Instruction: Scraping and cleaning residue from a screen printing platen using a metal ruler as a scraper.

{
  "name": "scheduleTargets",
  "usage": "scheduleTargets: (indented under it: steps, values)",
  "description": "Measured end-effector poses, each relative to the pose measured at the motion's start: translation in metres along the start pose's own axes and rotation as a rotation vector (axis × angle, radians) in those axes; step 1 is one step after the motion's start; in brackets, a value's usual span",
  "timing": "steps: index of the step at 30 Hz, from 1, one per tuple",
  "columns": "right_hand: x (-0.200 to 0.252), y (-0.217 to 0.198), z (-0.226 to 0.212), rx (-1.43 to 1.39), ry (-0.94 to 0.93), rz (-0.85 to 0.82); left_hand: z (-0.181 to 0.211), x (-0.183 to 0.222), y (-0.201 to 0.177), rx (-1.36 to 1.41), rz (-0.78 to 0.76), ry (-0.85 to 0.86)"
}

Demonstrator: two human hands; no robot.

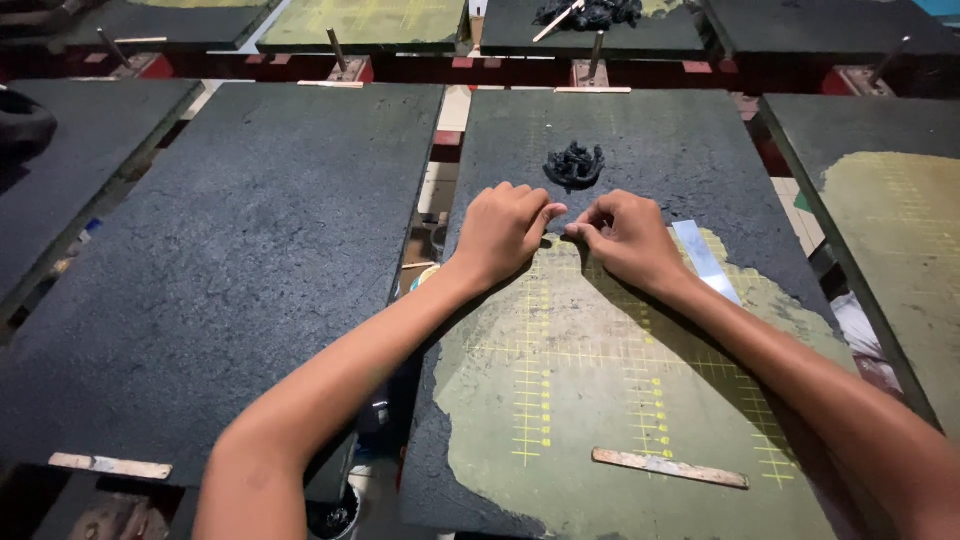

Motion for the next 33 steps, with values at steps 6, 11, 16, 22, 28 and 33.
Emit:
scheduleTargets:
  steps: [6, 11, 16, 22, 28, 33]
  values:
    - [0.003, -0.012, -0.02, -0.076, 0.056, -0.071, 0.001, -0.001, -0.004, 0.037, -0.03, -0.011]
    - [0.0, -0.013, -0.021, -0.063, 0.048, -0.082, 0.001, -0.002, -0.004, 0.051, -0.037, -0.022]
    - [-0.003, -0.011, -0.016, -0.053, 0.051, -0.071, 0.002, -0.004, -0.006, 0.074, -0.05, -0.028]
    - [-0.004, -0.007, -0.013, -0.041, 0.055, -0.075, 0.002, -0.001, -0.006, 0.037, -0.051, -0.033]
    - [-0.004, -0.01, -0.015, -0.053, 0.068, -0.076, 0.002, -0.003, -0.006, 0.059, -0.077, -0.044]
    - [-0.006, -0.008, -0.011, -0.07, 0.053, -0.076, 0.001, 0.0, -0.002, 0.045, -0.058, -0.051]
Point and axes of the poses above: each hand's wrist, its own x-axis away from the middle knuckle, its own y-axis out of the palm, z = x × y, the point moved 1 cm from there along -x, towards the middle knuckle, and after that the axes turned 6 degrees about y, right-handed, at the moved point
